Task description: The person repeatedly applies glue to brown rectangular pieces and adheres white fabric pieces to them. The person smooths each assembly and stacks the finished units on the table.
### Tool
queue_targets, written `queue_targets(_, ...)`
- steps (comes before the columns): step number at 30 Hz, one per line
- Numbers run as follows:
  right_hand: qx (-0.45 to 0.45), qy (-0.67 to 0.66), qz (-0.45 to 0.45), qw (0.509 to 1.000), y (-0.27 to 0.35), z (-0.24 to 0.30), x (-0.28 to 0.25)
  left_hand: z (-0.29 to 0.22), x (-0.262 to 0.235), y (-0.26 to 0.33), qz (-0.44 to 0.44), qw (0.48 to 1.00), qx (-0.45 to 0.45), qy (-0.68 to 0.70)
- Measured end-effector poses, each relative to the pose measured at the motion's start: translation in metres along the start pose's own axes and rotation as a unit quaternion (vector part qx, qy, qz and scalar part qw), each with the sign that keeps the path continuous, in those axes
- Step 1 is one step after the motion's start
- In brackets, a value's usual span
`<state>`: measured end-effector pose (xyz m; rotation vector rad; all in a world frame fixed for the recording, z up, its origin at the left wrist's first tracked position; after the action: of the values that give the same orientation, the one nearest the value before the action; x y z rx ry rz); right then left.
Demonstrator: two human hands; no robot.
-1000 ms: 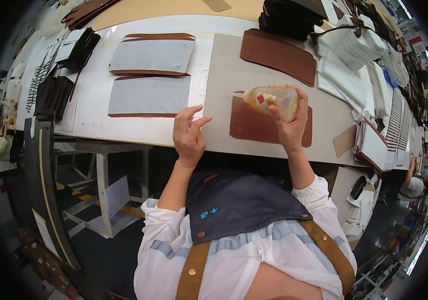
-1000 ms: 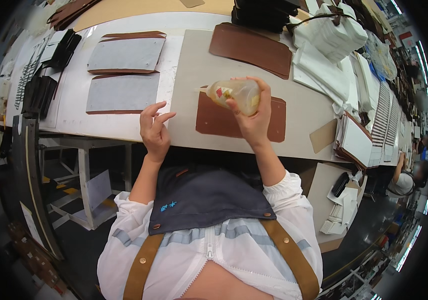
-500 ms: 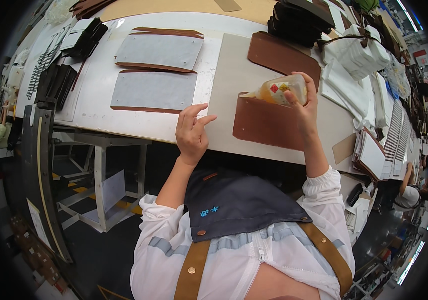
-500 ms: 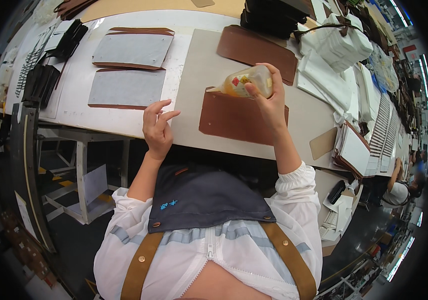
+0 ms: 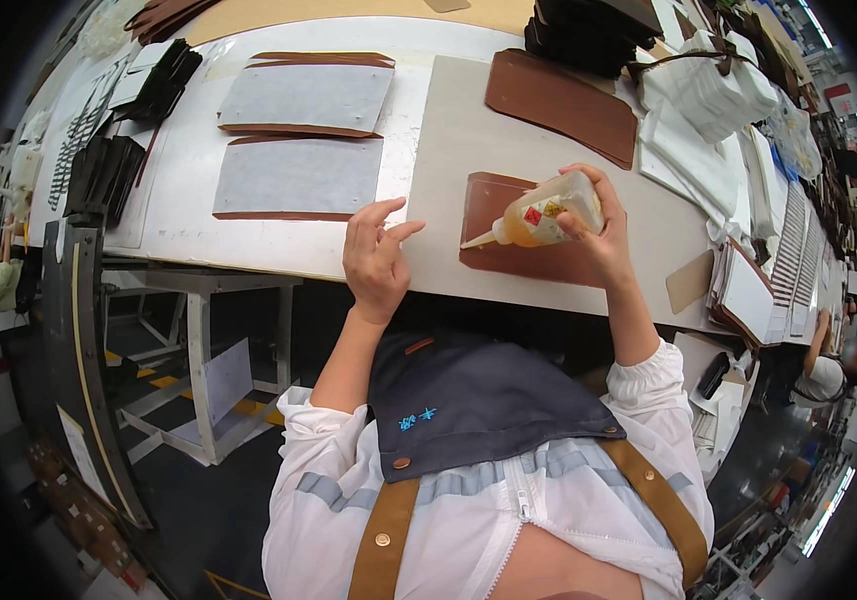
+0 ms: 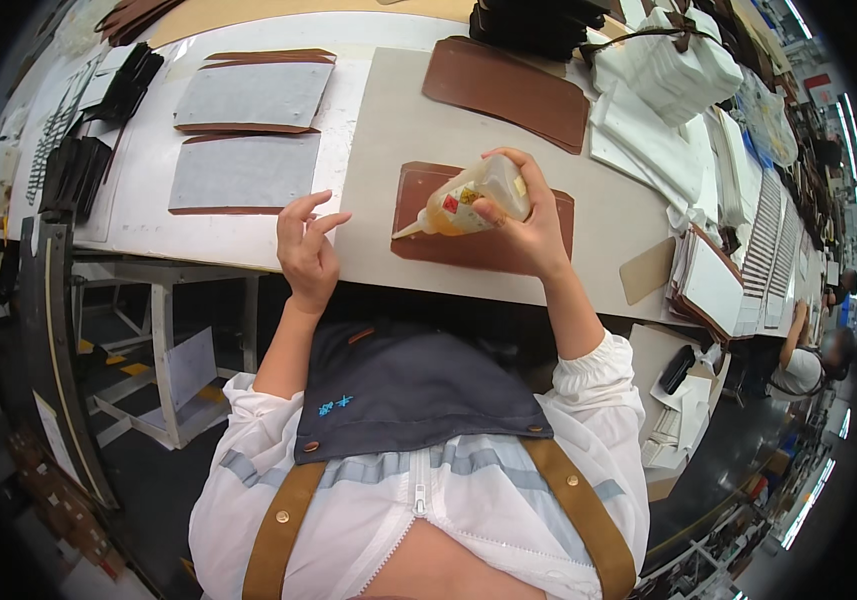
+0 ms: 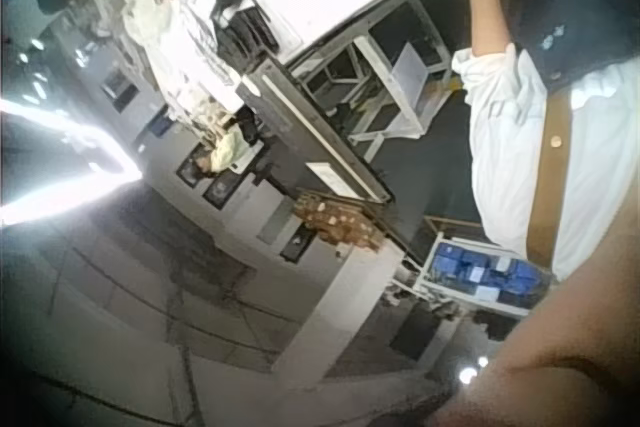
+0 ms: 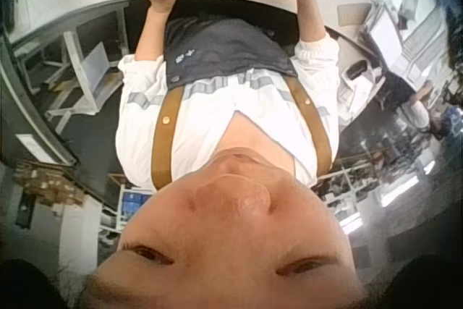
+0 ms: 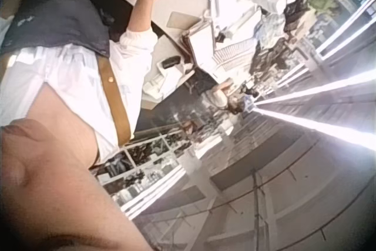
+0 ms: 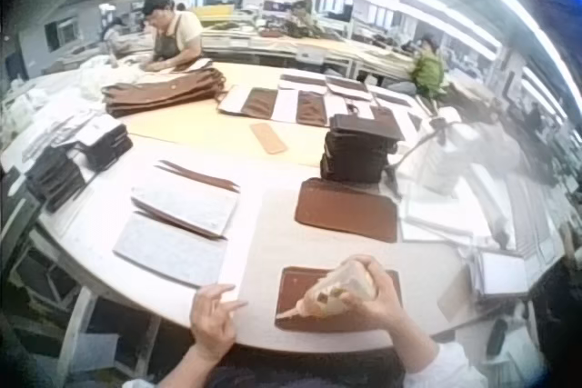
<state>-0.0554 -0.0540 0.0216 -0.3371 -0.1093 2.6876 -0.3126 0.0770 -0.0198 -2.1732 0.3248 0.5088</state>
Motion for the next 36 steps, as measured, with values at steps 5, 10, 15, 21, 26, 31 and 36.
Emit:
queue_targets(5,0.063,-0.188,0.051,0.979,0.015,0.0,-0.004,0.001,0.001,0.002,0.015,1.0,-0.016,0.013)
queue_targets(10,0.052,-0.501,-0.1,0.858,0.022,-0.005,-0.061,0.001,0.002,0.003,0.013,1.0,-0.02,0.014)
queue_targets(15,0.014,-0.412,-0.234,0.88,0.043,-0.005,-0.157,0.0,0.003,0.002,0.017,1.0,-0.017,0.012)
queue_targets(21,0.01,-0.138,-0.328,0.935,0.07,-0.031,-0.202,-0.003,0.005,0.001,0.024,0.999,-0.02,0.002)
queue_targets(26,0.013,-0.067,-0.339,0.938,0.07,-0.039,-0.201,-0.001,0.006,0.003,0.024,0.999,-0.016,-0.014)
queue_targets(31,0.029,-0.045,-0.334,0.941,0.068,-0.042,-0.2,-0.002,0.006,0.002,0.028,0.999,-0.019,-0.014)
queue_targets(36,0.019,-0.027,-0.334,0.942,0.066,-0.046,-0.199,-0.001,0.006,0.002,0.032,0.999,-0.024,-0.011)
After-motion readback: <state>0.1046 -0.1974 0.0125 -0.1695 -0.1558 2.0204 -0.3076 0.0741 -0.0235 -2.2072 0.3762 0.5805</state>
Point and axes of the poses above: each hand's wrist, its own y-axis away from the middle knuckle, its own x-axis out of the palm, z = x × y, the point moved 3 cm from there along -y, towards the middle knuckle, and after that the axes turned 3 degrees about y, right-handed, at the moved point
